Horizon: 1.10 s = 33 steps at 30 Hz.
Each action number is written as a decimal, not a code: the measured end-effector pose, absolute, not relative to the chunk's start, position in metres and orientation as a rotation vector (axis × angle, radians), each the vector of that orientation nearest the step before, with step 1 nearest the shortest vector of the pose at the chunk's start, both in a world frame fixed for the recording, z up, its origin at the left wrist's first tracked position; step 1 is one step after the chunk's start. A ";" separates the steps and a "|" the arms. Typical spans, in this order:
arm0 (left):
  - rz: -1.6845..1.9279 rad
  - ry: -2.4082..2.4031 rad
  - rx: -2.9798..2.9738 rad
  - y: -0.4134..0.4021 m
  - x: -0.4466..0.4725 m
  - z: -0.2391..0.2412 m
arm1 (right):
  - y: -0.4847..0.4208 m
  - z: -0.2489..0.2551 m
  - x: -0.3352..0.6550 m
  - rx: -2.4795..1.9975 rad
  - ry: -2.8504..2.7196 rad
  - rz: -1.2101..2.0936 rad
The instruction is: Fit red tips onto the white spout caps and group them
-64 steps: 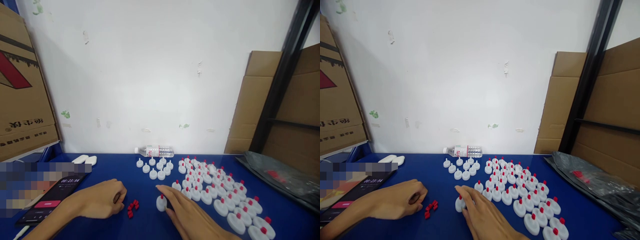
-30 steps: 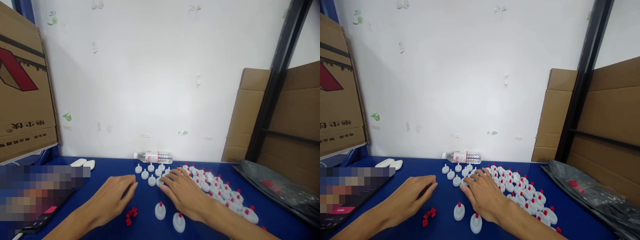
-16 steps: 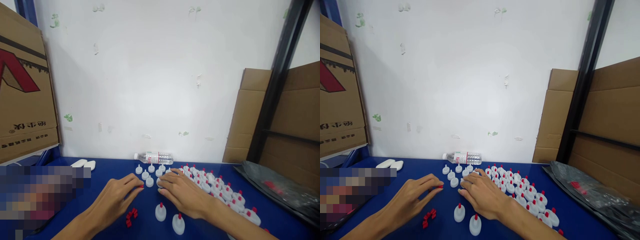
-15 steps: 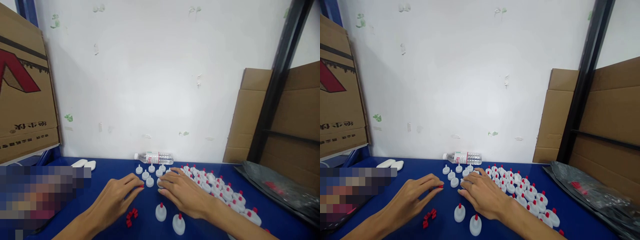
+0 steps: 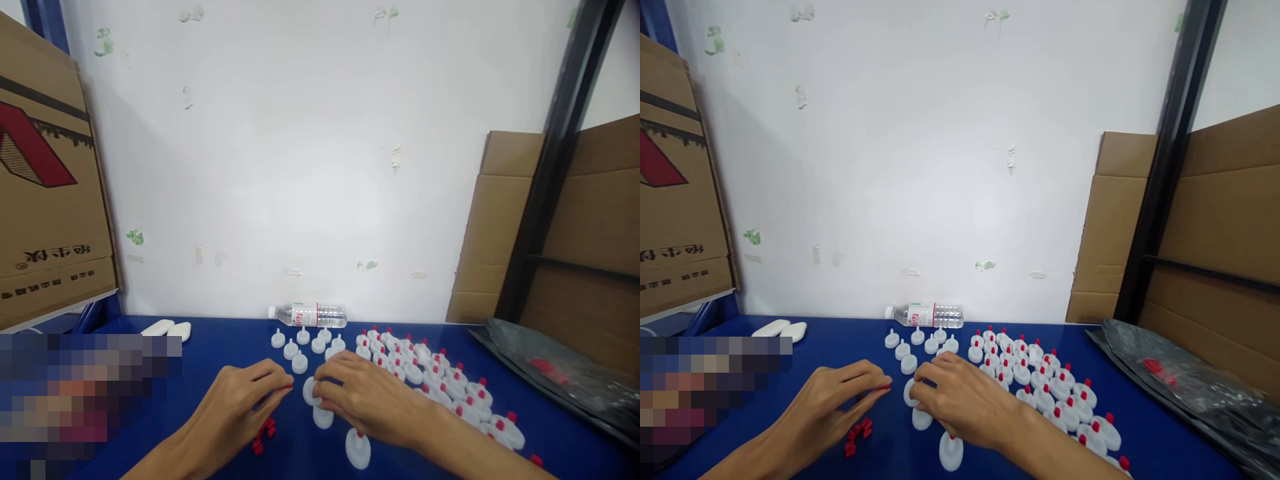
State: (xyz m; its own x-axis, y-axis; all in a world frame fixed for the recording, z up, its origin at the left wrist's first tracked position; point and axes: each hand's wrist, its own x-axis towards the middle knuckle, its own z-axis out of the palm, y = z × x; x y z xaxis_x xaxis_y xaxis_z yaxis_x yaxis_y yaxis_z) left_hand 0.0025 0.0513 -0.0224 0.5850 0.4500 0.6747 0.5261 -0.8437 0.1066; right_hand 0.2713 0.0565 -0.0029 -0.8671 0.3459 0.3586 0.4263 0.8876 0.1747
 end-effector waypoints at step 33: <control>-1.052 -0.802 -2.748 0.046 0.006 -0.022 | 0.024 -0.002 0.252 -0.728 -2.850 -0.102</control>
State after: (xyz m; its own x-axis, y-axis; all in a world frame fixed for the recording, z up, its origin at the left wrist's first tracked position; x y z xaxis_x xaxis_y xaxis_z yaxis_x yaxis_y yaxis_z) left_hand 0.0064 0.0461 -0.0219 0.6245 0.4409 0.6447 0.5044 -0.8579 0.0982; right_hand 0.2525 0.0236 -0.0017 -0.8594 0.4672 0.2078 0.4809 0.8766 0.0179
